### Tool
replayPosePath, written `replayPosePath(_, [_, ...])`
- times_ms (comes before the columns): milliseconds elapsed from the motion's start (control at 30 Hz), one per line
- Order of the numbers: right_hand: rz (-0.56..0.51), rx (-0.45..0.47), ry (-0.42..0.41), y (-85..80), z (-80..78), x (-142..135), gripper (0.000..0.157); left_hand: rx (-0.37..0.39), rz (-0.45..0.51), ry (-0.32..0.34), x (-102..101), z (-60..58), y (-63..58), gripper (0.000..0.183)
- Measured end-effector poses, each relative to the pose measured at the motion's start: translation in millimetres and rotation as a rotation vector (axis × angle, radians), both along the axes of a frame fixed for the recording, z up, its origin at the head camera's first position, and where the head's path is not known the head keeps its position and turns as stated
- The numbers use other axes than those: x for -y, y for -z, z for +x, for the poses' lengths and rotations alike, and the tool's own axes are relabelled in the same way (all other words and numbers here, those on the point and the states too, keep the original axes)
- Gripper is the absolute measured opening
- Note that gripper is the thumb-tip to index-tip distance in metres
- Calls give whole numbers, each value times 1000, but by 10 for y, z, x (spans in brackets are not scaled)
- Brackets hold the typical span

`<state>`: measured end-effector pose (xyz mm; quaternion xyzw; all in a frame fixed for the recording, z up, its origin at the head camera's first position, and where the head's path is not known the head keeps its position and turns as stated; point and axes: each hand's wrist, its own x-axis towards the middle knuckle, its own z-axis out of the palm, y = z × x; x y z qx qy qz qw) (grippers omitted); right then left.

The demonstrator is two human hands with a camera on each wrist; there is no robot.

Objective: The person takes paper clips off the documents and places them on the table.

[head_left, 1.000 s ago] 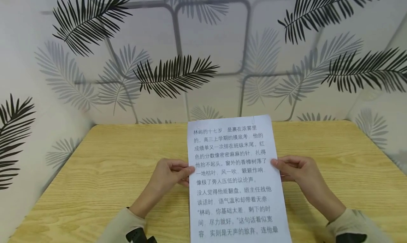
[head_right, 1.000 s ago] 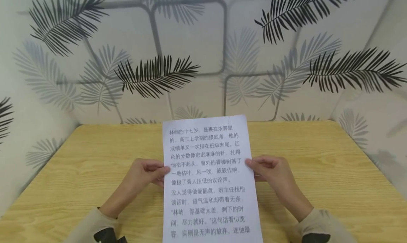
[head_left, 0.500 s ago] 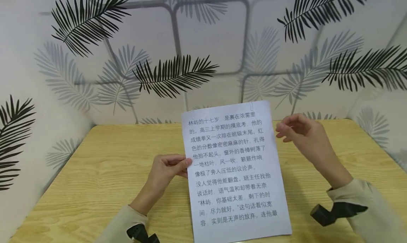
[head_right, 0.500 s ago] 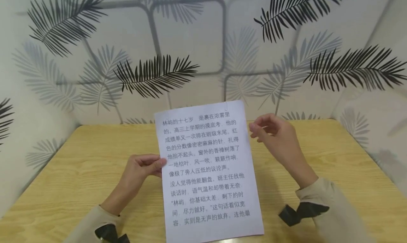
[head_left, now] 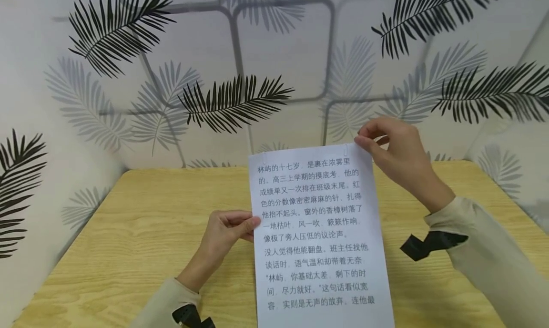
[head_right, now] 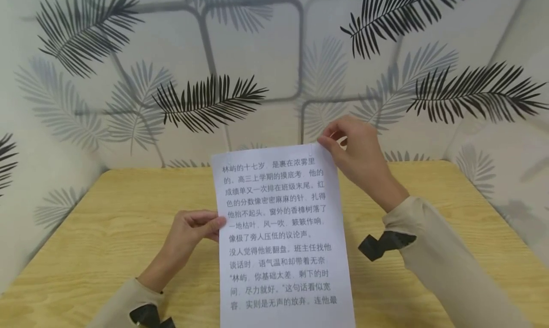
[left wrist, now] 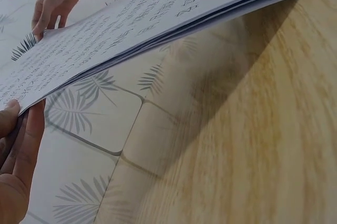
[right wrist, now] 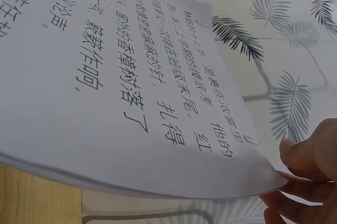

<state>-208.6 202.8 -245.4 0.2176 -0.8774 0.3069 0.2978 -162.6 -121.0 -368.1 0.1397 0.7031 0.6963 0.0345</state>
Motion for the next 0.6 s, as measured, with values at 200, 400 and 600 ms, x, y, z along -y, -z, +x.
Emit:
replayPosePath(200, [56,125,-14,-44,-8,75,5,-13,15,30,12,7,10,26])
replayPosePath(400, [94,140,1,-62,-7,122,5,-57,33,53,19,15,10,26])
replayPosePath(600, [90,80,9,-79,-4,149,5,-88,51,53,9,27,21,25])
